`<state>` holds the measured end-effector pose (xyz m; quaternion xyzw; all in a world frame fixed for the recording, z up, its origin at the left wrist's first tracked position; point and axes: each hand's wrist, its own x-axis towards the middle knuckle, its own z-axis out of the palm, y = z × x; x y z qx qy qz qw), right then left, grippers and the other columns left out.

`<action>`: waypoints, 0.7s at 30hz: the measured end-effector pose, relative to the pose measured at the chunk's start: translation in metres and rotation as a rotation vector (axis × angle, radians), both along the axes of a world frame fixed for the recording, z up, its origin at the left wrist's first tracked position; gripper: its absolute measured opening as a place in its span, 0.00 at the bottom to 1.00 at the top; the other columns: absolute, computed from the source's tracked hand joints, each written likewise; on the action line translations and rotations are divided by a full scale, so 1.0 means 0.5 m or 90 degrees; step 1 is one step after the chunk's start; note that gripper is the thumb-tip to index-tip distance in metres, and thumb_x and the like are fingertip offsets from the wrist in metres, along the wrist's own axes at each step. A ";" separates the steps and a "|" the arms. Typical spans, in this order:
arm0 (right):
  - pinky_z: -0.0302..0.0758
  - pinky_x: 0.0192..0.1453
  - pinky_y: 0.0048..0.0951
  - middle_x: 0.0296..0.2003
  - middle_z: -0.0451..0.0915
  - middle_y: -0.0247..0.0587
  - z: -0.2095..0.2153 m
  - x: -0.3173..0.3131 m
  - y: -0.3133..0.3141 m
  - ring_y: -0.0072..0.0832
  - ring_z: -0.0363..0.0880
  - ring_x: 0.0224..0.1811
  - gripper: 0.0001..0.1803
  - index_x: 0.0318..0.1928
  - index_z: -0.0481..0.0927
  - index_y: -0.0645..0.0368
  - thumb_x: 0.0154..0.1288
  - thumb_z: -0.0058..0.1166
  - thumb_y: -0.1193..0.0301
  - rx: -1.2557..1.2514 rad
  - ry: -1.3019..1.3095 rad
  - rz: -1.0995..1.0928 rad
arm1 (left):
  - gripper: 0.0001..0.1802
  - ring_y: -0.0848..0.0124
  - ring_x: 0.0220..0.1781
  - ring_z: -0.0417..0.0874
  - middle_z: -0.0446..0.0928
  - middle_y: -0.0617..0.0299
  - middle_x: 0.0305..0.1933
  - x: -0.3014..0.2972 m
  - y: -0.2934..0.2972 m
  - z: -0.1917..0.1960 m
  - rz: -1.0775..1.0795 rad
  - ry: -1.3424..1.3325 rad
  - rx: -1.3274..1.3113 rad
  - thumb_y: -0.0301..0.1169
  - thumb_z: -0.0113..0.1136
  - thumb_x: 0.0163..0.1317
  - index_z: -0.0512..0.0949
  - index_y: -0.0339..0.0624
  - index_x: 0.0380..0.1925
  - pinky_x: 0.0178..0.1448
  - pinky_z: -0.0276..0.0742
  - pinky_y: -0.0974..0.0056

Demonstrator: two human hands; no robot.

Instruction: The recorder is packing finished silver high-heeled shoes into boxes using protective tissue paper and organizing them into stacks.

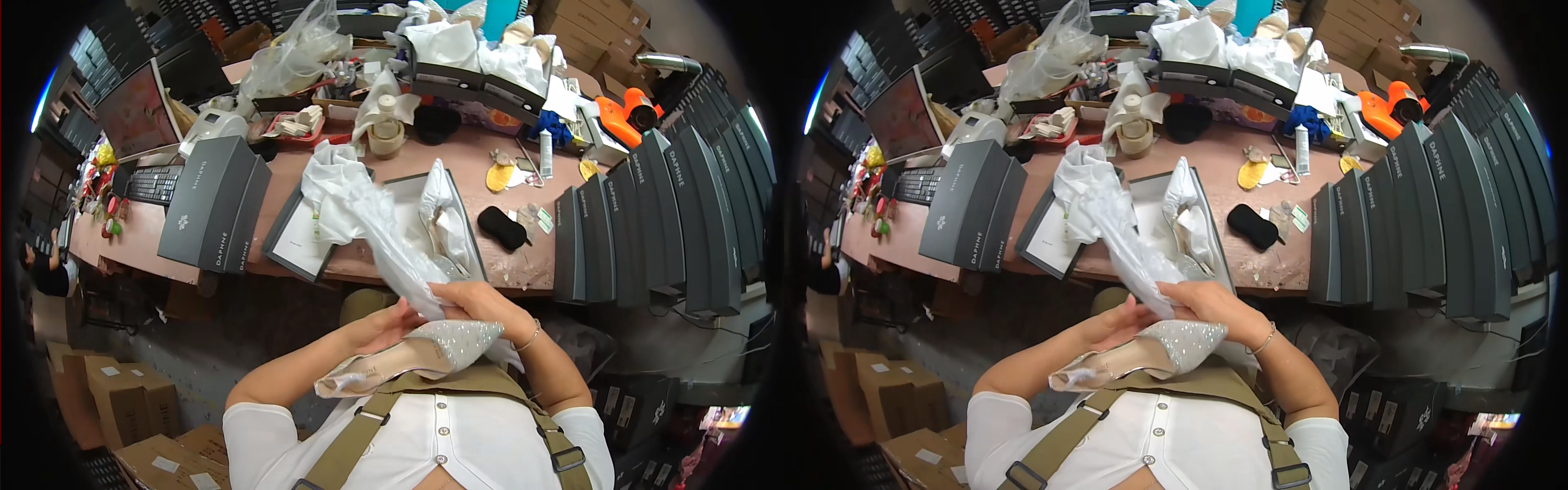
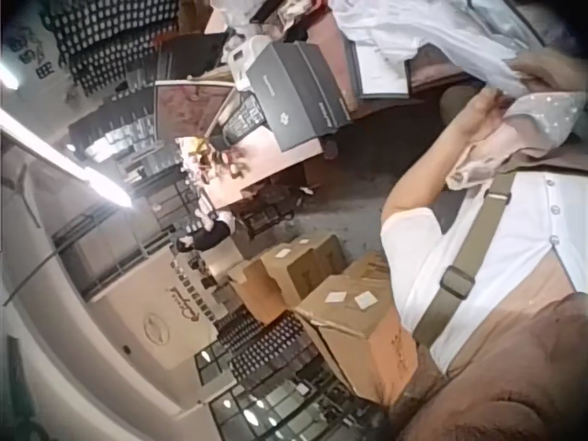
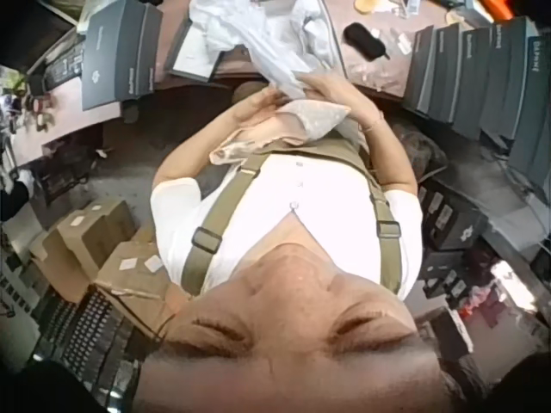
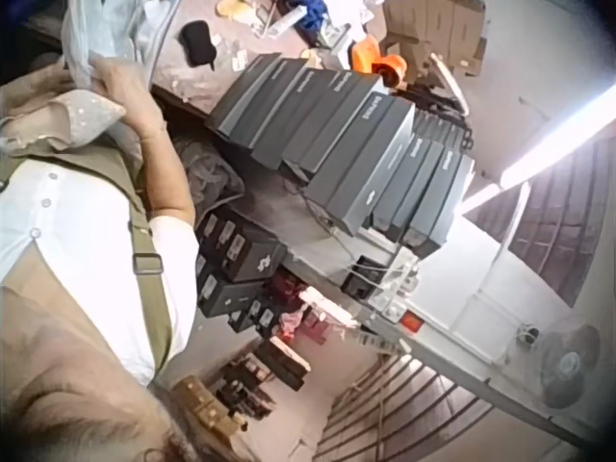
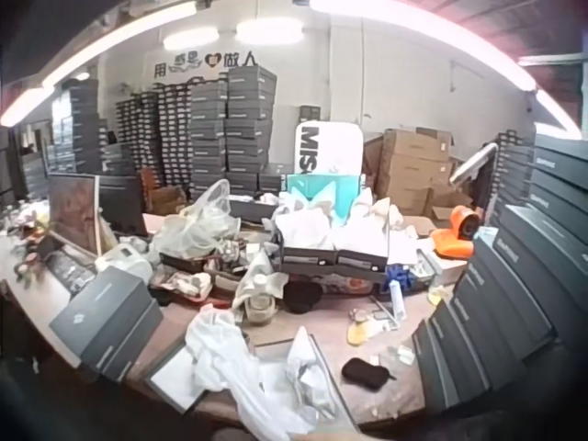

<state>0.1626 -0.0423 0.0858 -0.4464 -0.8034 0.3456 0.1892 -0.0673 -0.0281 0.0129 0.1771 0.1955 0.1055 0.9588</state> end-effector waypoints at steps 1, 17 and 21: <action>0.75 0.43 0.41 0.35 0.79 0.54 -0.002 0.004 -0.019 0.50 0.78 0.38 0.26 0.58 0.72 0.59 0.57 0.52 0.75 -0.013 0.039 -0.002 | 0.50 0.63 0.68 0.64 0.61 0.54 0.67 0.020 -0.008 -0.006 -0.001 -0.012 0.030 0.61 0.59 0.55 0.55 0.38 0.67 0.71 0.60 0.55; 0.69 0.53 0.23 0.45 0.78 0.39 -0.033 0.072 -0.071 0.19 0.71 0.46 0.27 0.62 0.69 0.63 0.60 0.51 0.76 -0.510 0.492 -0.116 | 0.39 0.65 0.61 0.71 0.71 0.58 0.60 0.110 -0.007 -0.085 0.184 -0.005 -0.040 0.44 0.72 0.52 0.66 0.45 0.61 0.67 0.63 0.54; 0.72 0.49 0.25 0.39 0.81 0.43 -0.018 0.090 -0.062 0.19 0.74 0.42 0.21 0.56 0.75 0.63 0.61 0.51 0.75 -0.406 0.223 -0.264 | 0.24 0.68 0.55 0.75 0.76 0.60 0.54 0.108 -0.007 -0.042 0.369 0.116 0.090 0.32 0.66 0.59 0.71 0.39 0.54 0.62 0.69 0.60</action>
